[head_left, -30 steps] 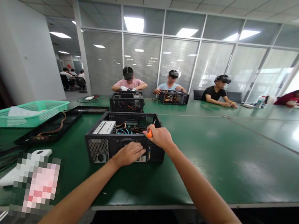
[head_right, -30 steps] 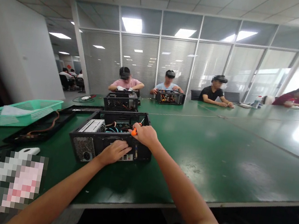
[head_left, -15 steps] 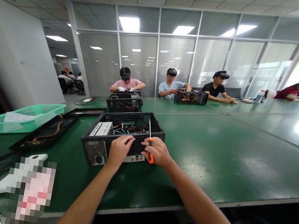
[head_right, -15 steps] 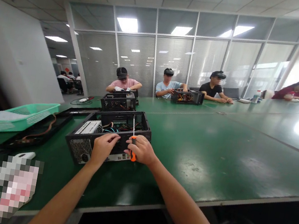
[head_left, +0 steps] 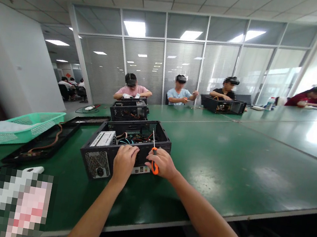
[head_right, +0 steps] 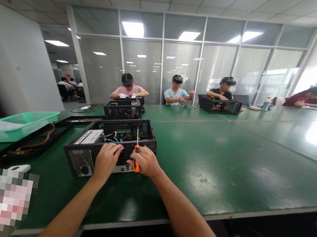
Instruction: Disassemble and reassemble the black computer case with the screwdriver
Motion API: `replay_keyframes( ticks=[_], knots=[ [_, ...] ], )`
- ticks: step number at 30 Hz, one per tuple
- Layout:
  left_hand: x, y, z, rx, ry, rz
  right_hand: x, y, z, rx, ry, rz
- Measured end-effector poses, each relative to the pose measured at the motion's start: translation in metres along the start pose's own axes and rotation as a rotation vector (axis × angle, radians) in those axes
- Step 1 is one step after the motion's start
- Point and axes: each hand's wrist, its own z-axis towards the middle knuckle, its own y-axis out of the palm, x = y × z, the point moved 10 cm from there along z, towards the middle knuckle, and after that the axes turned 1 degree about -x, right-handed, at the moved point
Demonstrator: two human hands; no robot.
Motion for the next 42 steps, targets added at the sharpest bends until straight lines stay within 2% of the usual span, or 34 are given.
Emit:
replay_keyframes(
  ticks=[4,7,9,11,14,16,20,26,35,42],
  knots=[
    [-0.004,-0.007,0.0,0.074,-0.015,0.071,-0.009,-0.001,-0.001,0.018,-0.061,-0.064],
    [-0.009,-0.019,0.001,0.191,0.021,0.082,-0.026,-0.008,-0.004,0.122,-0.193,-0.075],
    [-0.008,-0.02,0.003,0.201,0.128,0.053,-0.037,-0.016,-0.007,0.215,-0.278,-0.069],
    [-0.004,-0.016,0.004,0.16,0.266,0.026,-0.045,-0.023,-0.01,0.293,-0.313,-0.082],
    [-0.001,-0.009,0.001,0.105,0.433,0.012,-0.048,-0.032,-0.012,0.368,-0.293,-0.118],
    [-0.003,-0.007,-0.001,0.105,0.482,0.013,-0.048,-0.036,-0.013,0.392,-0.279,-0.128],
    [-0.008,-0.005,-0.003,0.137,0.47,0.026,-0.048,-0.038,-0.015,0.405,-0.3,-0.153],
    [-0.013,0.002,0.006,0.144,0.458,0.049,-0.045,-0.026,-0.012,0.317,-0.306,-0.243],
    [-0.03,0.021,0.014,0.215,0.424,0.052,-0.028,-0.012,-0.004,0.234,-0.197,-0.296],
    [-0.03,0.019,0.011,0.225,0.388,-0.013,-0.026,-0.01,-0.004,0.227,-0.178,-0.282]
  ],
)
